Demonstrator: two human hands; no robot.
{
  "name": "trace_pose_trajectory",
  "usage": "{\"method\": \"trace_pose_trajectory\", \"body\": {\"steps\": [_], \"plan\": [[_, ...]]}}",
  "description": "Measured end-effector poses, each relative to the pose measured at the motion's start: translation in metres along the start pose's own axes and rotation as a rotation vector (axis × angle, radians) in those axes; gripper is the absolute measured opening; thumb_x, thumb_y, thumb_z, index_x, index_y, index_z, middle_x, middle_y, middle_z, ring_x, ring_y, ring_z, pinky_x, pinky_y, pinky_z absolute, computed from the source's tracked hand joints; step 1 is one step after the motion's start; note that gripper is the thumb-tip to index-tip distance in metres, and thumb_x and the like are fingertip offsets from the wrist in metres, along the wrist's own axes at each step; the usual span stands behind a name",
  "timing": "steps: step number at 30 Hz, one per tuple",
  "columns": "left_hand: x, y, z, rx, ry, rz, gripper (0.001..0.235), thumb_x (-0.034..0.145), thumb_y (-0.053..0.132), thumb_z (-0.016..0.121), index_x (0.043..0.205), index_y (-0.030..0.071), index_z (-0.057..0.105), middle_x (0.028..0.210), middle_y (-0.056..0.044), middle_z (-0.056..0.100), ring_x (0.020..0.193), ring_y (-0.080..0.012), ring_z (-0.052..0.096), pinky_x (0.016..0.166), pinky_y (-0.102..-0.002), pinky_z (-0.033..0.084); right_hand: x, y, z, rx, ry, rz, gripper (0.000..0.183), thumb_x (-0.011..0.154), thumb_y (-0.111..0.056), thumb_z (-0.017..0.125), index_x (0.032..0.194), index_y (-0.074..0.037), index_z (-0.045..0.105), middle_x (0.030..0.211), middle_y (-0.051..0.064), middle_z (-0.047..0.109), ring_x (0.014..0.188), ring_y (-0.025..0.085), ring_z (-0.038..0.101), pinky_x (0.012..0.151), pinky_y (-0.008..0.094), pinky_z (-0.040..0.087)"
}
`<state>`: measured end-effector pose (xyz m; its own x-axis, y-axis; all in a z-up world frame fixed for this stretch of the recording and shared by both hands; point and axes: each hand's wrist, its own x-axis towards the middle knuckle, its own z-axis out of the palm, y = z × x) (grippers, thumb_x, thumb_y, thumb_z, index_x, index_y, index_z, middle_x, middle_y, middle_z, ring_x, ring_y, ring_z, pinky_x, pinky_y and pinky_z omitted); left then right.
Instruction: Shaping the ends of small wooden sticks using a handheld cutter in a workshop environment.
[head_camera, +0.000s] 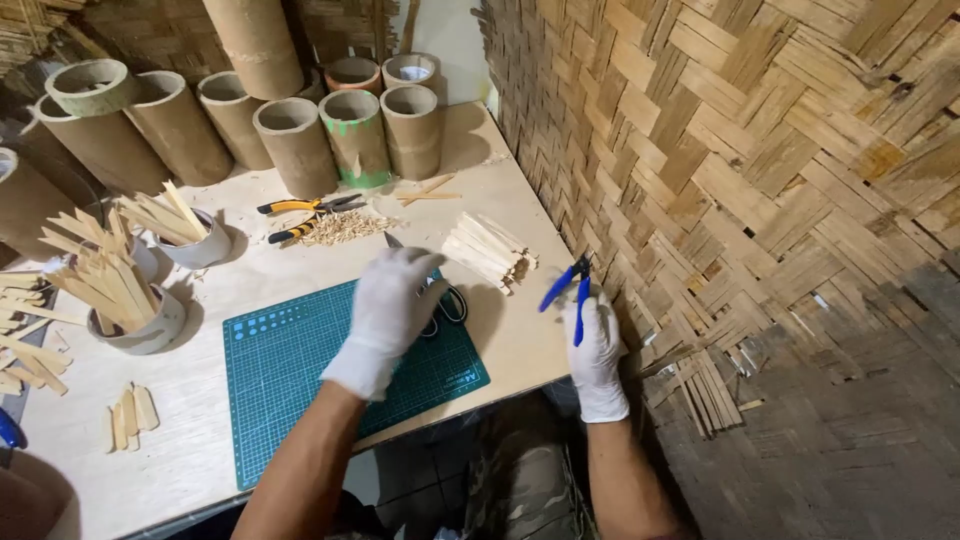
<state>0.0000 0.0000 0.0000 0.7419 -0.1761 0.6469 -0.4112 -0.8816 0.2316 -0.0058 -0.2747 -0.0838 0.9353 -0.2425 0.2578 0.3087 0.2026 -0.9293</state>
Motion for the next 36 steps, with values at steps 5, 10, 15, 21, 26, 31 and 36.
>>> {"method": "trace_pose_trajectory", "body": {"steps": [5,10,15,21,26,31,36], "plan": [[0.027,-0.001,0.084,0.251,-0.199,0.120,0.023,0.078,0.037,0.083,0.099,0.030,0.077,0.094,0.007,0.072,0.098,-0.0205,0.066,0.080,-0.035,0.053,0.009,0.024,0.004,0.405,-0.211,0.078,0.041,0.104,-0.058,0.042,0.119,-0.023,0.058,0.125,0.018,0.074,0.106,0.031,0.074,0.088,0.042,0.060],[0.030,-0.025,0.152,0.370,-0.170,0.207,0.016,0.075,0.039,0.081,0.084,0.027,0.076,0.079,0.003,0.069,0.084,-0.0254,0.063,0.071,-0.040,0.052,0.012,0.035,0.000,0.424,-0.213,0.109,0.046,0.102,-0.052,0.051,0.126,-0.014,0.062,0.121,0.023,0.073,0.107,0.035,0.074,0.090,0.050,0.059],[0.038,-0.017,0.145,0.368,0.006,0.360,0.011,0.075,0.027,0.078,0.071,0.020,0.070,0.066,-0.004,0.062,0.070,-0.0278,0.061,0.062,-0.040,0.050,-0.001,-0.030,0.046,0.219,-0.013,0.198,0.030,0.104,-0.035,0.057,0.121,-0.011,0.058,0.086,0.000,0.053,0.077,0.010,0.062,0.073,0.024,0.057],[0.049,-0.002,0.117,0.346,0.086,0.424,0.012,0.076,0.017,0.075,0.069,0.014,0.067,0.062,-0.005,0.057,0.064,-0.0272,0.057,0.060,-0.041,0.049,-0.004,-0.058,0.063,0.275,-0.015,0.180,0.014,0.101,-0.024,0.064,0.106,-0.013,0.058,0.081,-0.005,0.054,0.070,0.005,0.061,0.063,0.017,0.053],[0.047,0.001,0.116,0.332,0.106,0.427,0.010,0.080,0.008,0.066,0.074,0.016,0.066,0.063,-0.004,0.058,0.065,-0.0268,0.060,0.060,-0.042,0.049,0.001,-0.015,0.037,0.261,-0.066,0.149,0.010,0.103,-0.021,0.060,0.105,-0.011,0.058,0.092,0.011,0.063,0.078,0.017,0.066,0.069,0.026,0.056],[0.053,0.008,0.097,0.308,0.121,0.351,0.006,0.081,0.015,0.065,0.084,0.021,0.065,0.067,-0.001,0.063,0.072,-0.0249,0.065,0.066,-0.041,0.051,0.013,0.033,0.003,0.305,-0.154,0.135,0.019,0.103,-0.021,0.058,0.116,-0.008,0.053,0.118,0.033,0.069,0.101,0.042,0.074,0.084,0.048,0.062],[0.033,-0.001,0.057,-0.610,-0.067,-0.266,0.015,0.098,0.026,0.067,0.111,0.025,0.061,0.102,-0.003,0.075,0.107,-0.0258,0.073,0.093,-0.038,0.059,0.008,0.017,0.004,0.240,-0.184,0.143,0.035,0.104,-0.020,0.054,0.137,-0.019,0.042,0.129,0.026,0.065,0.109,0.036,0.071,0.082,0.047,0.061]]}}
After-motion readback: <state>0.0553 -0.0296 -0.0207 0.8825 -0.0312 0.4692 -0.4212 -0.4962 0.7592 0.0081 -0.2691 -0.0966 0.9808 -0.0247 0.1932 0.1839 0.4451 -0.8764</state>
